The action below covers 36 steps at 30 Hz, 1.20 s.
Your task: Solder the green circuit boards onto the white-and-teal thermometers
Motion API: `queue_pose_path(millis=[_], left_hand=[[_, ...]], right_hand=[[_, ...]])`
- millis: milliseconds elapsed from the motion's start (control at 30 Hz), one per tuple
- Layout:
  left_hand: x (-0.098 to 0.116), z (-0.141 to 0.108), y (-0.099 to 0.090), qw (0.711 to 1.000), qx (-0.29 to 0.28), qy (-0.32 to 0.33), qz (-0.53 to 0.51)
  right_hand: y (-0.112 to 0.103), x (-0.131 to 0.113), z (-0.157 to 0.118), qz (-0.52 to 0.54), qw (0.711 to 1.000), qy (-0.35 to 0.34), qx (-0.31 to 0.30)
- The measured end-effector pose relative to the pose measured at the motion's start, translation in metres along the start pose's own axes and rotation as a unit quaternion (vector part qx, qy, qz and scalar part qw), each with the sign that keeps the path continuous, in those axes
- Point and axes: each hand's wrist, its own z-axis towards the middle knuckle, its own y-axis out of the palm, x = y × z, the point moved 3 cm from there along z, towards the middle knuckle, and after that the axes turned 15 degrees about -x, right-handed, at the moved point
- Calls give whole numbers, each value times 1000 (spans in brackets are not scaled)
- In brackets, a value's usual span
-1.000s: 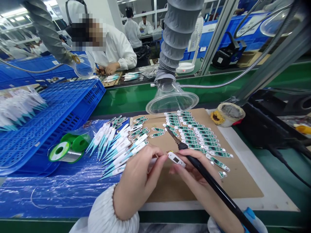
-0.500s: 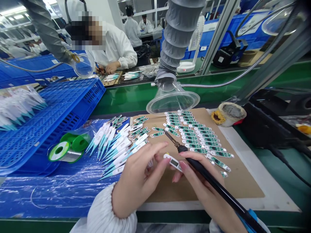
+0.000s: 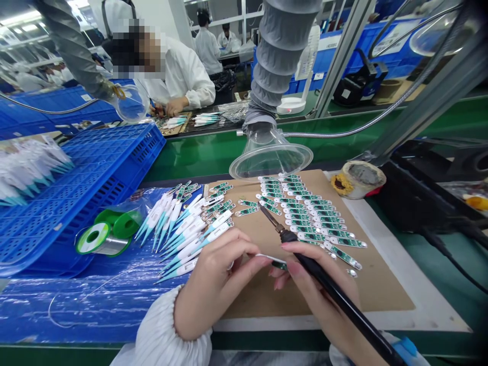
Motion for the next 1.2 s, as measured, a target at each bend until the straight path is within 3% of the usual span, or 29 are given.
queue_pose_path(millis=[167, 300, 433, 667, 900, 1200], left_hand=[[-2, 1, 2, 998, 11, -43, -49], [-3, -4, 11, 991, 41, -72, -101], [-1, -10, 23, 990, 38, -54, -124], [1, -11, 21, 980, 129, -15, -150], [-6, -2, 11, 970, 72, -36, -231], [-9, -1, 10, 954, 58, -65, -288]], right_hand=[[0, -3, 2, 16, 1000, -20, 18], [2, -6, 4, 80, 995, 4, 57], [5, -7, 4, 98, 993, 17, 69], [5, -9, 4, 71, 994, 0, 80], [3, -8, 1, -8, 999, -38, 34], [3, -10, 2, -86, 993, -66, 50]])
